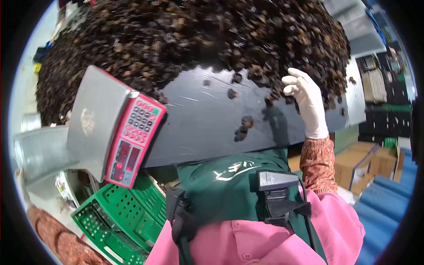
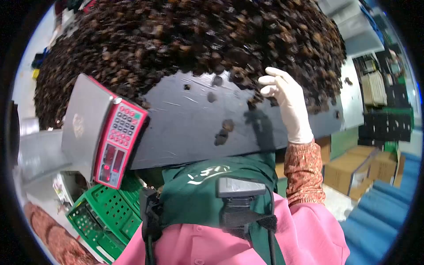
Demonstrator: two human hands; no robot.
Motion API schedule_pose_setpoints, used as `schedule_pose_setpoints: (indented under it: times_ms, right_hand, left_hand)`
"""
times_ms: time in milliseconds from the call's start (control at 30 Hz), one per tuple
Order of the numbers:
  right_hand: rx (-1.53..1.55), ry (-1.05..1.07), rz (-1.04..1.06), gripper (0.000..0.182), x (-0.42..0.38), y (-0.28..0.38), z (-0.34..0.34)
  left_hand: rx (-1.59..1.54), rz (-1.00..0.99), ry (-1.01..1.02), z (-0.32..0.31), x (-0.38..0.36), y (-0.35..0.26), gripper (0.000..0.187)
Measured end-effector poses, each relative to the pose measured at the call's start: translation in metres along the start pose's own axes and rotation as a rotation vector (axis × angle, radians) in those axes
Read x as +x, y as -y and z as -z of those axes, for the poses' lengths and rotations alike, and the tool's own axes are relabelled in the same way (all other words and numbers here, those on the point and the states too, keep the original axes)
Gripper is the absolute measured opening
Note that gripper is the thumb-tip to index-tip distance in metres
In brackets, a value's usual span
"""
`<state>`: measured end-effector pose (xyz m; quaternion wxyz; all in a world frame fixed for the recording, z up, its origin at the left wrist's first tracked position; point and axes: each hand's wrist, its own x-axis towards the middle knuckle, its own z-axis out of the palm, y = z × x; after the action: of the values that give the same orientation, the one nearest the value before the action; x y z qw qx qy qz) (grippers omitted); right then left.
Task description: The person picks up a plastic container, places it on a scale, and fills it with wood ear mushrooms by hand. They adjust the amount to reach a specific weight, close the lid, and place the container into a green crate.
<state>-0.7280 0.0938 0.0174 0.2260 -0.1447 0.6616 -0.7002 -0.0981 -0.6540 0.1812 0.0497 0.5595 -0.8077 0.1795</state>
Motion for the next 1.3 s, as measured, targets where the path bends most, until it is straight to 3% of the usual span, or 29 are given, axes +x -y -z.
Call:
schedule_pose_setpoints:
  times_ms: [233,333,400,433,467,500,567,633,700,767,800,933,1033,1167,1200,1233,1300]
  right_hand:
    - [-0.128,-0.168,-0.001,0.038,-0.029,-0.012,0.043]
    - [-0.349,-0.077,-0.053,0.034,-0.03,-0.02,0.006]
    - [-0.242,0.087,-0.126,0.037,-0.039,-0.051,-0.017]
    - [-0.727,0.197,0.2,0.045,-0.045,-0.072,-0.025]
    - [-0.984,0.257,0.243,0.057,-0.054,-0.058,-0.054]
    - [-1.17,0.339,0.413,0.068,-0.056,-0.064,-0.061]
    - [-1.182,0.502,0.399,0.077,-0.064,-0.075,-0.059]
    - [-1.286,0.547,0.556,0.071,-0.066,-0.097,-0.043]
    - [-1.249,0.54,0.602,0.056,-0.066,-0.102,-0.038]
    - [-1.152,0.553,0.582,0.05,-0.063,-0.103,-0.036]
    - [-1.127,0.554,0.587,0.049,-0.06,-0.102,-0.038]
    - [-1.027,0.533,0.546,0.043,-0.048,-0.094,-0.045]
    - [-0.928,0.486,0.568,0.042,-0.032,-0.088,-0.058]
    - [-0.686,0.483,0.655,0.042,-0.006,-0.044,-0.127]
    - [-0.657,0.506,0.824,0.041,0.002,-0.029,-0.154]
    - [-0.606,0.542,0.781,0.043,0.002,-0.012,-0.177]
    - [-0.494,0.627,0.983,0.049,0.002,0.028,-0.238]
  left_hand:
    - [-0.209,-0.051,-0.181,0.017,-0.059,-0.067,0.033]
    - [-0.433,-0.149,-0.228,0.041,-0.102,-0.141,0.028]
    - [-0.649,-0.264,-0.157,0.052,-0.131,-0.229,0.025]
    - [-0.626,-0.33,-0.133,0.074,-0.153,-0.262,0.024]
    - [-0.156,-0.52,-0.145,0.126,-0.209,-0.357,0.027]
    - [-0.222,-0.567,-0.127,0.112,-0.221,-0.366,0.021]
    - [-0.353,-0.659,-0.081,0.082,-0.245,-0.388,0.012]
    - [-0.465,-0.599,-0.167,0.043,-0.258,-0.41,0.004]
    - [-0.394,-0.575,-0.166,0.029,-0.265,-0.416,0.004]
    - [-0.334,-0.511,0.099,0.052,-0.27,-0.423,0.037]
    - [-0.364,-0.495,0.08,0.052,-0.273,-0.426,0.047]
    - [-0.541,-0.453,-0.162,0.068,-0.282,-0.438,0.06]
    - [-0.579,-0.394,-0.378,0.066,-0.3,-0.444,0.063]
    - [-0.55,-0.283,-0.407,0.05,-0.312,-0.439,0.058]
    - [-0.588,-0.278,-0.429,0.052,-0.315,-0.437,0.054]
    - [-0.621,-0.26,-0.48,0.058,-0.318,-0.435,0.052]
    - [-0.694,-0.255,-0.433,0.068,-0.323,-0.429,0.049]
